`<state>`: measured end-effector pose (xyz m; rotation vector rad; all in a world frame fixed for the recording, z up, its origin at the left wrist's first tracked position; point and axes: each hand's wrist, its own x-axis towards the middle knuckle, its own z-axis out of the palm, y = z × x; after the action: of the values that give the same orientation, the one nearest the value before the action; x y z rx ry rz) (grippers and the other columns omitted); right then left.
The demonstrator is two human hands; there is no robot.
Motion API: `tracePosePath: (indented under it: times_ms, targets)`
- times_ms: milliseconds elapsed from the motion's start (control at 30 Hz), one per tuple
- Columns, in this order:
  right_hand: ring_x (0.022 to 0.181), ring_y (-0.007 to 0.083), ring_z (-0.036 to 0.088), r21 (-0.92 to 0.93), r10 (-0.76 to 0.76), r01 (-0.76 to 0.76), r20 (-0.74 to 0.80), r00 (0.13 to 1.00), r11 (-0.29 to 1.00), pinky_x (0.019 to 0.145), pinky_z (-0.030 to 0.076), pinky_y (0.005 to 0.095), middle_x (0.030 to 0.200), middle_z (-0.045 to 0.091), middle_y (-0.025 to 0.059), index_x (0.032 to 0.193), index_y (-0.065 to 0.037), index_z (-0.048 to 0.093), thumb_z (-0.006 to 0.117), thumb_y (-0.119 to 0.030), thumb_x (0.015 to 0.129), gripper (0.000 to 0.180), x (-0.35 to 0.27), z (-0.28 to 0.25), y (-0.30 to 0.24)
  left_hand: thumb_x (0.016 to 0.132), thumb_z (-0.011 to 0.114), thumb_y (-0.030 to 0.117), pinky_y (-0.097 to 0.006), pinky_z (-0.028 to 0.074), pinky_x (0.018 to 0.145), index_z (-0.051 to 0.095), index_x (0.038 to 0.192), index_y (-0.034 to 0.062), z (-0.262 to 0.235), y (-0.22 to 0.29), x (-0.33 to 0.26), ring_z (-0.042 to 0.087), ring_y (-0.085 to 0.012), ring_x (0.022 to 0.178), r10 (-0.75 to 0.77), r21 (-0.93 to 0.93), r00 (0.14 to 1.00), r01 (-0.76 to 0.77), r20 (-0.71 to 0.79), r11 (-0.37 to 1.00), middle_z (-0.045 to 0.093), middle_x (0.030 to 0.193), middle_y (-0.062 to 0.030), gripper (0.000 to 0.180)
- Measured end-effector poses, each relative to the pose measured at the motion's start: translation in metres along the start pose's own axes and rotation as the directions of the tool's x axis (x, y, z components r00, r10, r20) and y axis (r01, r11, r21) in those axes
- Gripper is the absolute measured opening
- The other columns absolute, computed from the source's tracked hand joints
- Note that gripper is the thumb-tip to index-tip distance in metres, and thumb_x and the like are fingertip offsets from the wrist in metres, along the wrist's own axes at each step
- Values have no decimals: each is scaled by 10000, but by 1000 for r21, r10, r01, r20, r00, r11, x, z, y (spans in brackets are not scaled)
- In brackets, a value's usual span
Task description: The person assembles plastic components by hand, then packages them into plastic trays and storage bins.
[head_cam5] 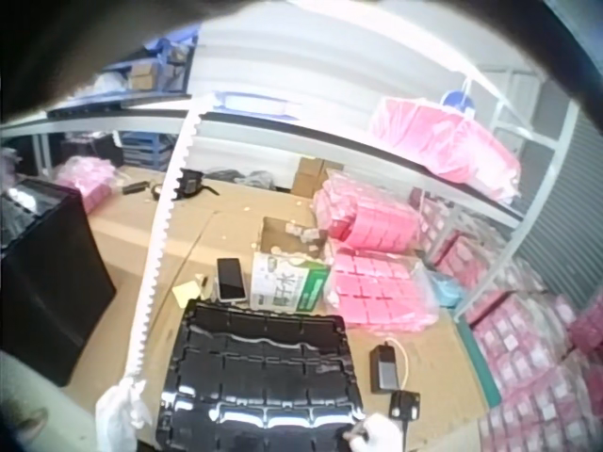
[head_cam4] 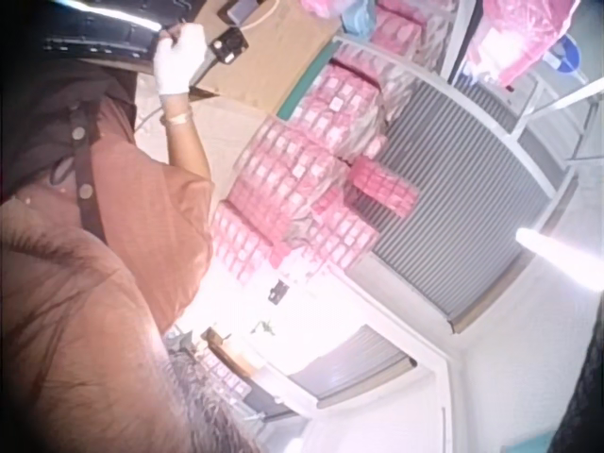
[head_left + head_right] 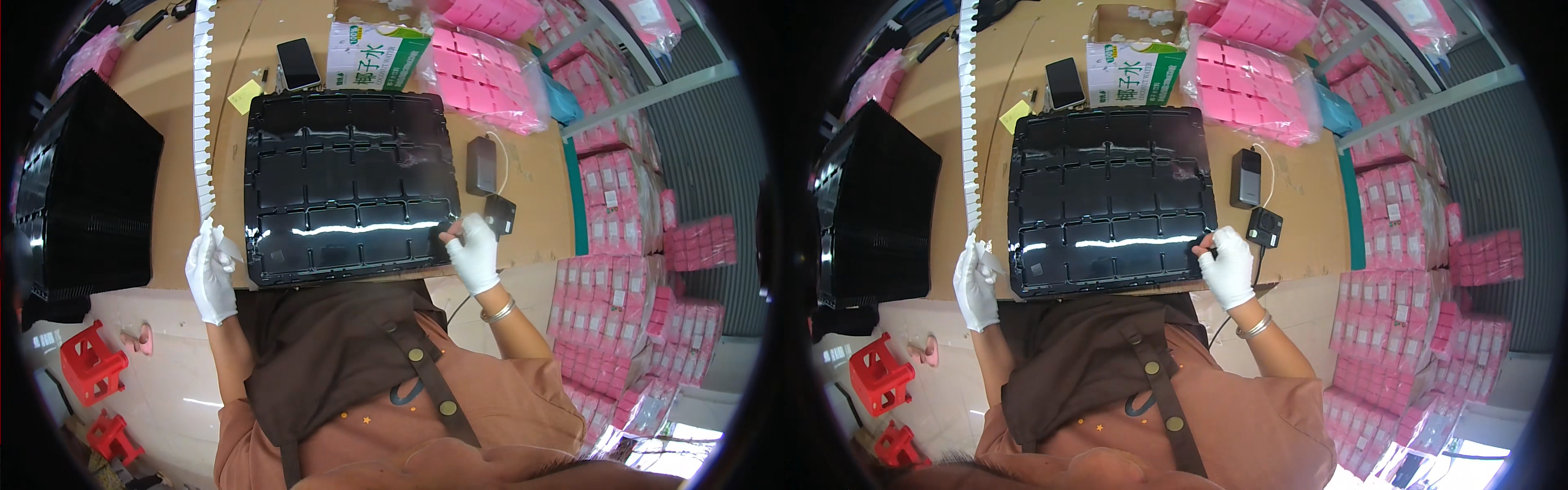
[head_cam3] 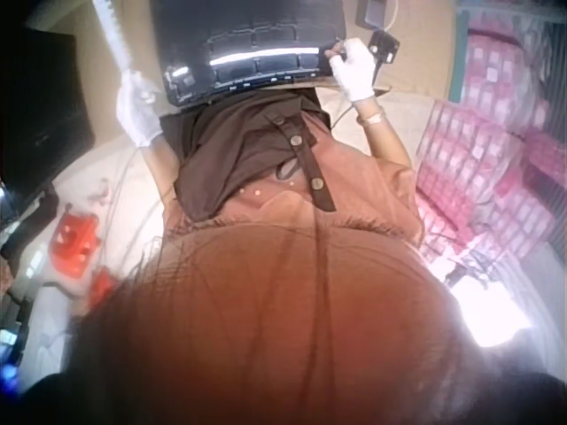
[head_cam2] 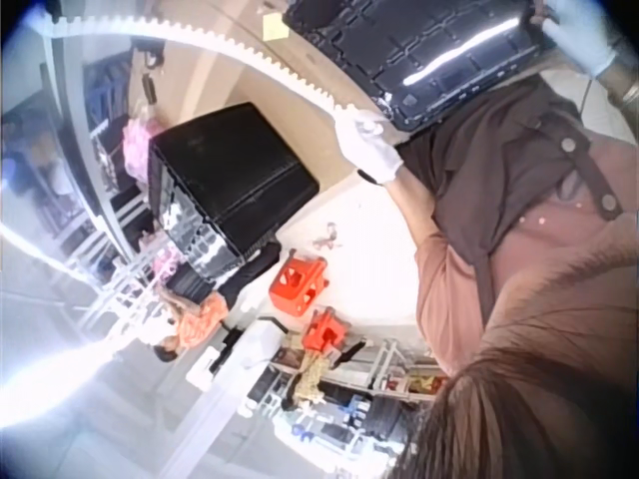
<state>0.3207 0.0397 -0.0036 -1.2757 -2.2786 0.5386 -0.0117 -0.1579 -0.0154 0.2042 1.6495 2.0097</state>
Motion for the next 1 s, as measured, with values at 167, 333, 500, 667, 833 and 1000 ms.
tracePosePath:
  times_ms: [167,333,500,667,833,1000]
  targets:
    - [713,346,602,-192,32,-8,125,992,981,644,464,443,702,606,140,670,-56,577,754,-116,653,188,10,10,2,955,538,182,-184,303,471,583,1160,-31,-6,-1,0,401,-40,545,11,-7,999,-11,-32,1000,466,667,21,299]
    - [740,343,637,-355,269,-85,511,816,931,675,489,407,707,648,156,673,-59,625,776,-225,642,226,62,-8,-19,956,540,188,-178,300,473,594,1134,-21,-11,-3,5,406,-31,558,-4,-73,999,1,-49,997,454,663,37,280]
    - [653,230,605,-192,177,-49,735,654,980,621,461,348,638,607,142,699,-18,638,783,-194,638,236,106,-15,-2,954,548,214,-178,289,463,602,1112,0,-32,-6,13,393,-23,546,16,74,999,-13,-35,997,467,673,38,271]
    - [653,175,608,239,147,-171,118,982,956,655,482,308,709,666,105,760,-24,683,659,-106,743,87,201,8,72,942,557,217,-224,435,619,582,1126,-10,-67,-1,21,537,-76,724,306,857,952,-181,29,483,567,825,-28,293]
    - [739,228,660,234,223,-193,-108,969,953,722,506,373,834,695,133,855,-56,705,635,-156,762,153,287,44,117,841,643,223,-332,487,784,584,1169,4,25,75,-26,610,-245,890,266,516,947,-322,181,794,610,954,-137,399]
    - [876,357,646,-417,220,-208,-21,975,885,780,509,438,956,669,186,908,-111,700,621,-242,764,210,315,76,129,863,586,47,-304,456,606,645,986,-51,109,140,-64,585,-275,697,347,-353,213,-8,913,936,614,867,-150,168]
